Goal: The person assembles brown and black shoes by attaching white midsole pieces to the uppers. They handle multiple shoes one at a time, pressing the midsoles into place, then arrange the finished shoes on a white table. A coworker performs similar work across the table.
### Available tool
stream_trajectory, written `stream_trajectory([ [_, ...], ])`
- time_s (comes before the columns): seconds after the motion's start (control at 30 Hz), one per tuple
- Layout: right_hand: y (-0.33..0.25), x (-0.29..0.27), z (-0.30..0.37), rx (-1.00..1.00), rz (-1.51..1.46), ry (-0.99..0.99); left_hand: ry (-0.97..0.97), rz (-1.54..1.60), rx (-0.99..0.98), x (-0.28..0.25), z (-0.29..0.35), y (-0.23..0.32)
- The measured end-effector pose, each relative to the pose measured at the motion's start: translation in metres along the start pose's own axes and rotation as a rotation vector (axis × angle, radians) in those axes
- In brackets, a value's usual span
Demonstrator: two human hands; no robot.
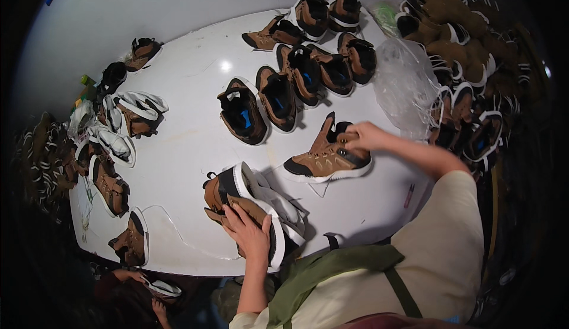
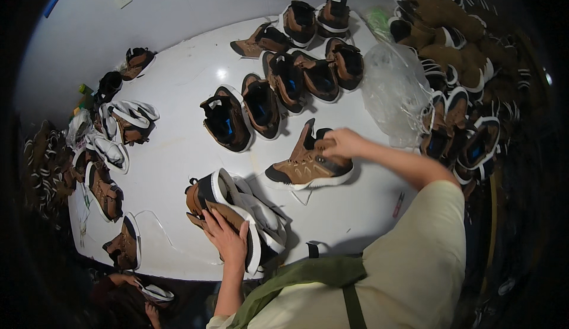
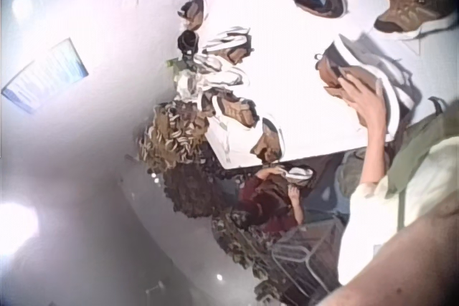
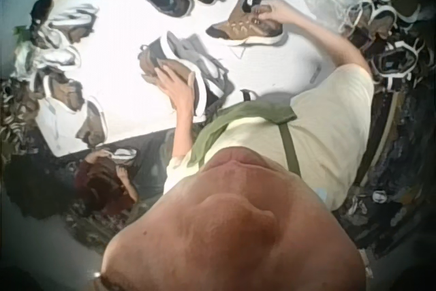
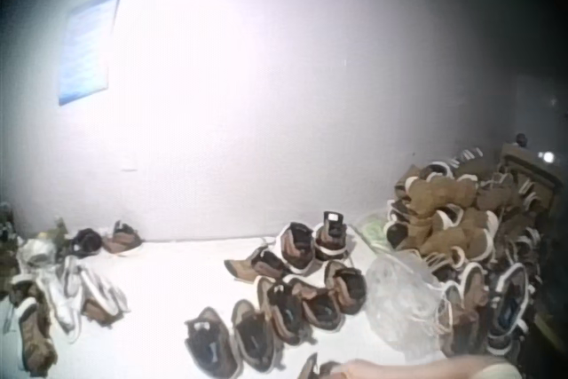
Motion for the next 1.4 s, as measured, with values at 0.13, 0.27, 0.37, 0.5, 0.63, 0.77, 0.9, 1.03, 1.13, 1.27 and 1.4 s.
stream_trajectory([
  [0.13,-0.014,0.067,0.042,-0.469,0.542,0.31,-0.026,0.014,-0.03,-0.001,0.0,0.002],
  [0.27,-0.053,0.121,0.057,-0.306,0.431,-0.092,-0.033,-0.007,-0.027,-0.002,0.0,0.006],
  [0.37,-0.064,0.105,0.032,-0.493,0.116,-0.249,-0.054,0.018,-0.047,0.002,0.001,0.002],
  [0.5,-0.081,-0.027,-0.05,-0.634,-0.407,-0.787,-0.066,0.012,-0.062,0.004,0.0,0.0],
  [0.63,-0.067,-0.138,-0.238,-0.395,-0.076,0.541,-0.104,-0.04,-0.014,-0.002,-0.008,0.002],
  [0.77,-0.052,-0.169,-0.375,-0.124,0.315,0.568,-0.132,-0.098,-0.02,0.003,-0.004,0.002],
  [0.9,-0.042,-0.159,-0.425,-0.098,0.574,0.354,-0.119,-0.132,0.02,0.01,-0.002,0.0],
  [1.03,-0.04,-0.14,-0.425,0.03,0.504,0.41,-0.135,-0.137,-0.014,0.015,0.003,-0.001],
  [1.13,-0.046,-0.163,-0.403,-0.009,0.413,0.588,-0.139,-0.144,-0.023,0.014,0.001,0.0],
  [1.27,-0.06,-0.209,-0.362,-0.207,0.229,0.814,-0.114,-0.153,-0.025,0.014,0.003,0.001],
  [1.4,-0.073,-0.251,-0.316,-0.416,0.024,0.86,-0.045,-0.118,-0.009,0.008,-0.001,0.0],
])
Point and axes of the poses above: each hand's wrist, its own z-axis away from the middle knuckle, its own x-axis out of the palm, y = z × x, the point moved 2 cm from there along -z, towards the middle knuckle, and after that the axes turned 7 degrees about x, right-handed, at the moved point
